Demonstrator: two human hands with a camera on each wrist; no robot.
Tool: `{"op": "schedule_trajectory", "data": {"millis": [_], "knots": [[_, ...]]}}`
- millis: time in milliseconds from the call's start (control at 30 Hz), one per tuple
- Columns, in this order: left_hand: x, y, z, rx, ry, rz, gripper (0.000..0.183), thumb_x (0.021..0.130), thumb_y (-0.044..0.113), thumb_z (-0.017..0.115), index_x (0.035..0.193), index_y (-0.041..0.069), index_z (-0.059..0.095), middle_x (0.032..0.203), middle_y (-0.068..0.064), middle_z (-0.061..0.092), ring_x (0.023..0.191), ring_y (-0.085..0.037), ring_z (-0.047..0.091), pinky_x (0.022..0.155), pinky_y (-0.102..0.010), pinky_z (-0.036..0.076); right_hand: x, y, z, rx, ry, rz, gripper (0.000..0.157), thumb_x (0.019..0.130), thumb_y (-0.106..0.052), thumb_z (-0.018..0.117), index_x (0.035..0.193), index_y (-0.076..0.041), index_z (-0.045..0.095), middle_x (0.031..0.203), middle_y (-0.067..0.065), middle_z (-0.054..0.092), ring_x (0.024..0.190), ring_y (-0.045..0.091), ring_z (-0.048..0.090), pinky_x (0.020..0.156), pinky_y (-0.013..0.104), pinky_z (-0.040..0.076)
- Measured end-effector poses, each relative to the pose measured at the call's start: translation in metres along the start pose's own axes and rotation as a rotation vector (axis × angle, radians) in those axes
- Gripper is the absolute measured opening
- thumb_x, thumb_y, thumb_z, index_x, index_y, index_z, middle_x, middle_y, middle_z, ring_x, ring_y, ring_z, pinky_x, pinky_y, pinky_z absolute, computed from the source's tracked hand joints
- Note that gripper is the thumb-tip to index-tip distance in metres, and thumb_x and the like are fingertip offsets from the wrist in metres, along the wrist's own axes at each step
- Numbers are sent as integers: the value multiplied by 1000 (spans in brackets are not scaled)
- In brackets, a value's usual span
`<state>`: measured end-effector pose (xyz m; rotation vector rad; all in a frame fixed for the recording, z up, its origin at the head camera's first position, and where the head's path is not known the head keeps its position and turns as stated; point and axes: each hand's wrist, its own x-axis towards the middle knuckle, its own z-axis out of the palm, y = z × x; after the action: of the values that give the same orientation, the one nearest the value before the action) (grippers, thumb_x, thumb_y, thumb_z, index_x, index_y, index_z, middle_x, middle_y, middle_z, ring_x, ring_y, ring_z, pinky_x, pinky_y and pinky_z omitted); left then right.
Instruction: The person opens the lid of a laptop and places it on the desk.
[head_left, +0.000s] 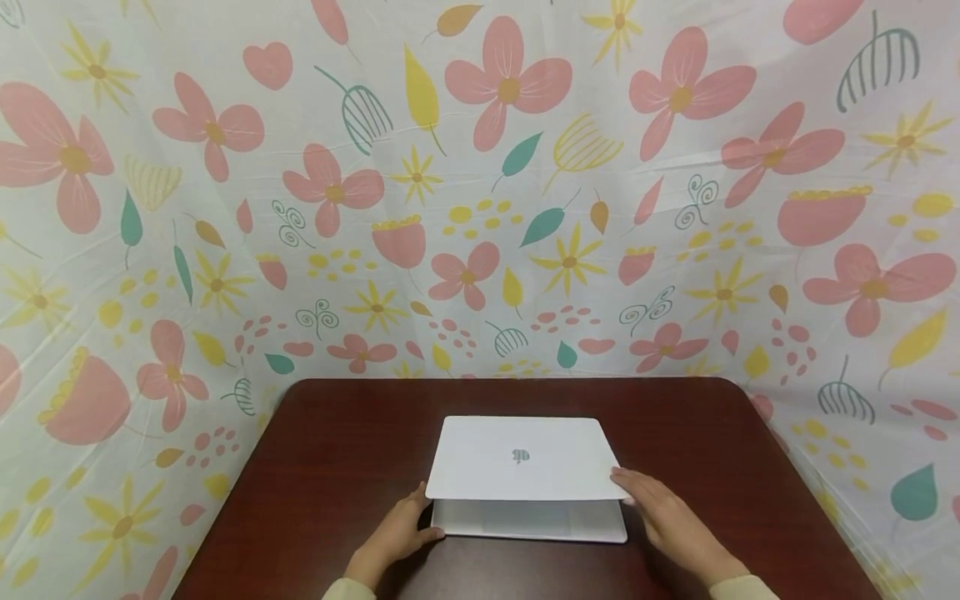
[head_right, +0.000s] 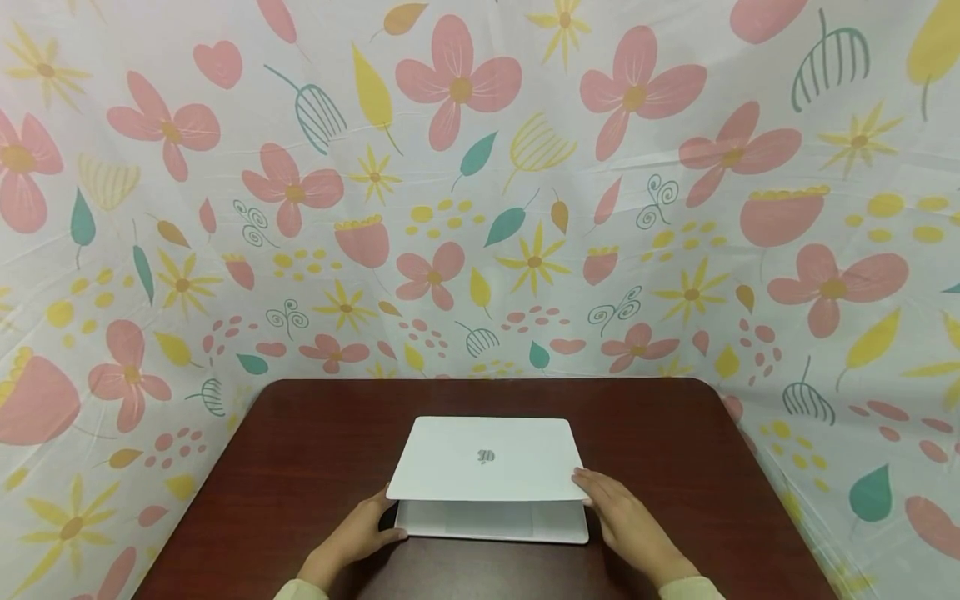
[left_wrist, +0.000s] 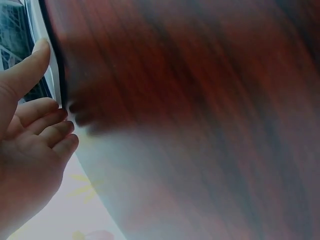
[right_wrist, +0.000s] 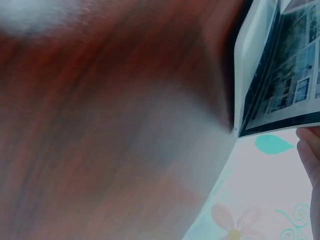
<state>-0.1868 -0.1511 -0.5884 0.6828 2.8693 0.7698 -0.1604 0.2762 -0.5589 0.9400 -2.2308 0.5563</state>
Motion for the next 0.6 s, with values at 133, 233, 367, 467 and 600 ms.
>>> {"op": "schedule_trajectory", "data": {"millis": [133, 233, 367, 467, 600], "knots": [[0, 0, 1, -8, -10, -8, 71, 73, 36, 68, 130, 3, 42, 133, -24, 36, 121, -37, 36, 94, -47, 34, 5, 3, -1, 11, 12, 8, 40, 97, -25, 32, 114, 0, 57, 111, 13, 59, 97, 27, 56, 99, 15, 25], [0, -1, 0, -11, -16, -5, 71, 74, 36, 68, 130, 1, 42, 135, -22, 35, 123, -35, 35, 95, -46, 34, 9, 5, -3, 13, 8, 19, 39, 96, -26, 33, 114, -1, 58, 109, 11, 60, 97, 25, 56, 98, 13, 24], [0, -1, 1, 17, -19, -2, 73, 74, 35, 67, 130, -2, 40, 136, -20, 34, 123, -33, 34, 96, -44, 34, 16, 6, -7, 10, -14, 44, 31, 94, -20, 41, 113, -3, 59, 108, 9, 60, 97, 23, 56, 97, 12, 25], [1, -1, 1, 33, -26, -1, 73, 74, 35, 68, 131, -2, 39, 137, -19, 34, 123, -33, 35, 96, -44, 34, 21, 8, -10, -6, -53, 102, 26, 88, -10, 52, 113, -6, 59, 108, 6, 60, 98, 21, 55, 94, 13, 29], [2, -1, 3, 31, -38, -21, 73, 74, 35, 68, 131, 1, 40, 138, -16, 34, 124, -32, 35, 96, -44, 33, 29, 10, -16, -60, -114, 206, 32, 81, -4, 61, 112, -11, 60, 107, -1, 60, 98, 17, 55, 85, 22, 40]]}}
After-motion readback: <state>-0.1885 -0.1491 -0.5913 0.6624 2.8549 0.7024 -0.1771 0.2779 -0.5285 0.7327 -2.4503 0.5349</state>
